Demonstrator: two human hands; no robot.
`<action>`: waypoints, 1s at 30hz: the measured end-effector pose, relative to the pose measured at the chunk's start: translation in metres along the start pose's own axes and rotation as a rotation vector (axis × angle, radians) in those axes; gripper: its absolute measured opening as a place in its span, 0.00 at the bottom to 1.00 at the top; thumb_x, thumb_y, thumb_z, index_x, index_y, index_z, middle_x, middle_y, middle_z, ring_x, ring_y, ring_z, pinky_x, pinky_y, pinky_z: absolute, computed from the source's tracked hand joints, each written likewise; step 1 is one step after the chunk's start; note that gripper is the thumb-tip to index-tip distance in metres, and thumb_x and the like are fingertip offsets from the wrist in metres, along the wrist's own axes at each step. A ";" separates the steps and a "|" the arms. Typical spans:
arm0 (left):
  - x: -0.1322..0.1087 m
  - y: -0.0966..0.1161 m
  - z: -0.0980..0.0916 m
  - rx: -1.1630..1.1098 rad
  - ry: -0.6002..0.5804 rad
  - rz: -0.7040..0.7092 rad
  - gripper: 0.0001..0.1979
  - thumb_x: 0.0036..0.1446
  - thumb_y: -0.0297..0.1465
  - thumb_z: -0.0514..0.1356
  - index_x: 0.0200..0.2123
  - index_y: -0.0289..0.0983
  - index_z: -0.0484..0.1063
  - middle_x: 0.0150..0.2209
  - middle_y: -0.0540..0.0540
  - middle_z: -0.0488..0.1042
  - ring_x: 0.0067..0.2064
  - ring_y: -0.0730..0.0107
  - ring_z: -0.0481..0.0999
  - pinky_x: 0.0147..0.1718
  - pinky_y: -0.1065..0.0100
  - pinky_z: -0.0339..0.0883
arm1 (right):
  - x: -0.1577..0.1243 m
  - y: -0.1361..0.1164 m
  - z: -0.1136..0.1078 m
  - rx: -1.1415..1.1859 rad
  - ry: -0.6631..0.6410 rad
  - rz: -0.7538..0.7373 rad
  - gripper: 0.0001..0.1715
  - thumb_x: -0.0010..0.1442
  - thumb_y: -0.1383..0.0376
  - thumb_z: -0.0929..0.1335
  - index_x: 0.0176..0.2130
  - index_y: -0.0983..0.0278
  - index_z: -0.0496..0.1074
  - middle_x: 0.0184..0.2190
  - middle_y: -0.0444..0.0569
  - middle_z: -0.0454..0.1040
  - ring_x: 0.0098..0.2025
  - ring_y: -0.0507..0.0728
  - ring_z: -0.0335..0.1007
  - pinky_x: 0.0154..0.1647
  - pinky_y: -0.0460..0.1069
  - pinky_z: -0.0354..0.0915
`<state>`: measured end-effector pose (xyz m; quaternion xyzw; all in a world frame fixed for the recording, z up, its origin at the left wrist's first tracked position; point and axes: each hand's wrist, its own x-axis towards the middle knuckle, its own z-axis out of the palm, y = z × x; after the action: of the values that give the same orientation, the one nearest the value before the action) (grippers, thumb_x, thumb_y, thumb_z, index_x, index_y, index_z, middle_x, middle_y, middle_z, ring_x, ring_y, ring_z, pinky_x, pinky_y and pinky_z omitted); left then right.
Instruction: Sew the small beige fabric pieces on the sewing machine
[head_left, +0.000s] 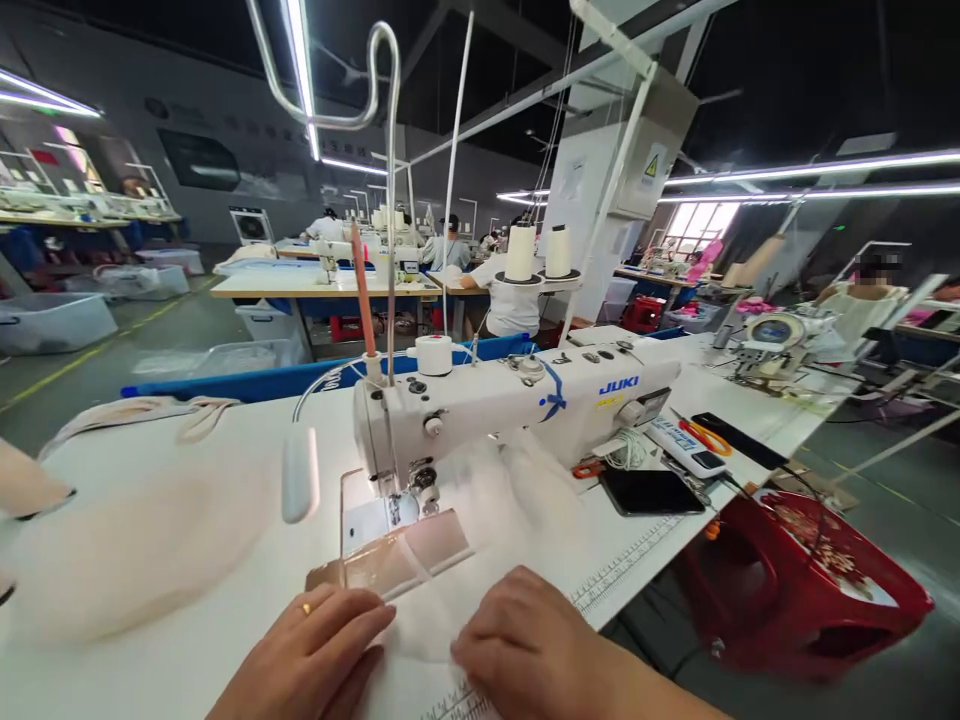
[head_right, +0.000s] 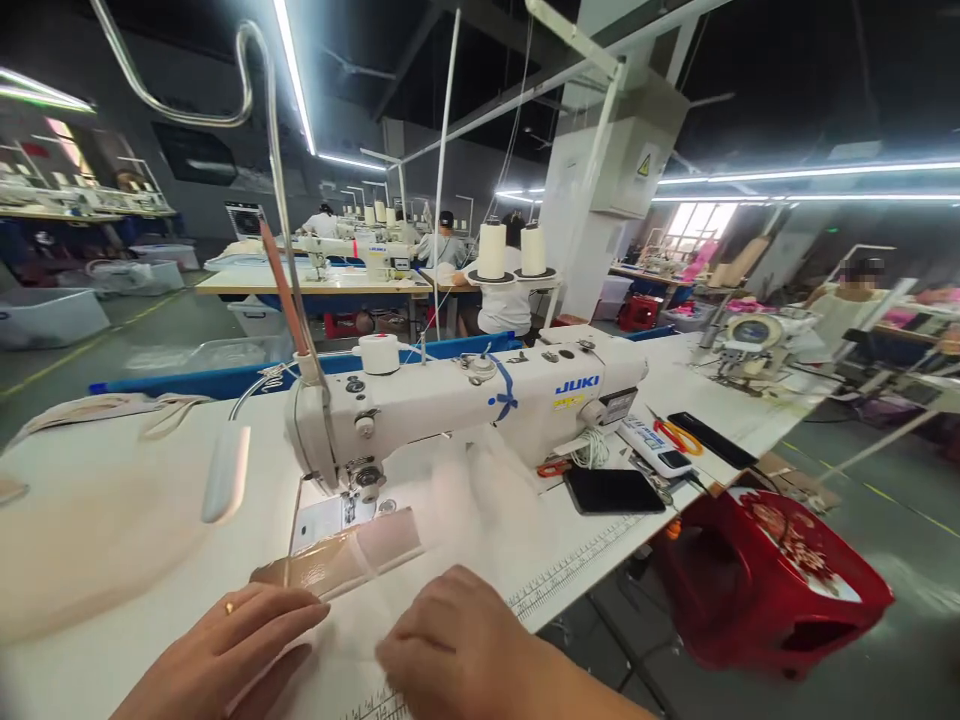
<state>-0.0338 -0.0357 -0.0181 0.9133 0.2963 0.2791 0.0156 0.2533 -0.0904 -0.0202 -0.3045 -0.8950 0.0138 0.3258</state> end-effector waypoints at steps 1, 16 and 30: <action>0.003 0.006 0.000 0.000 -0.017 0.006 0.17 0.67 0.29 0.58 0.55 0.49 0.77 0.47 0.46 0.83 0.44 0.63 0.83 0.42 0.69 0.81 | 0.001 0.001 -0.004 0.015 0.032 0.066 0.12 0.75 0.67 0.64 0.56 0.59 0.68 0.42 0.48 0.81 0.41 0.56 0.74 0.44 0.52 0.68; 0.008 0.010 -0.027 -0.108 -0.338 -0.342 0.21 0.73 0.40 0.47 0.30 0.41 0.70 0.39 0.46 0.78 0.38 0.64 0.77 0.39 0.65 0.70 | 0.039 0.037 -0.004 -0.228 -0.103 0.234 0.09 0.71 0.71 0.67 0.48 0.63 0.75 0.44 0.51 0.80 0.44 0.62 0.72 0.46 0.56 0.64; 0.021 -0.053 0.037 -0.450 -0.265 -0.529 0.22 0.65 0.54 0.53 0.31 0.43 0.67 0.31 0.49 0.77 0.32 0.64 0.76 0.32 0.69 0.70 | 0.106 0.062 0.045 0.309 -0.386 0.392 0.24 0.59 0.58 0.81 0.50 0.61 0.74 0.35 0.41 0.79 0.41 0.55 0.75 0.50 0.48 0.66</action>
<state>-0.0285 0.0245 -0.0494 0.8072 0.4486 0.2030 0.3256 0.1959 0.0263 -0.0080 -0.4097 -0.8519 0.2699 0.1834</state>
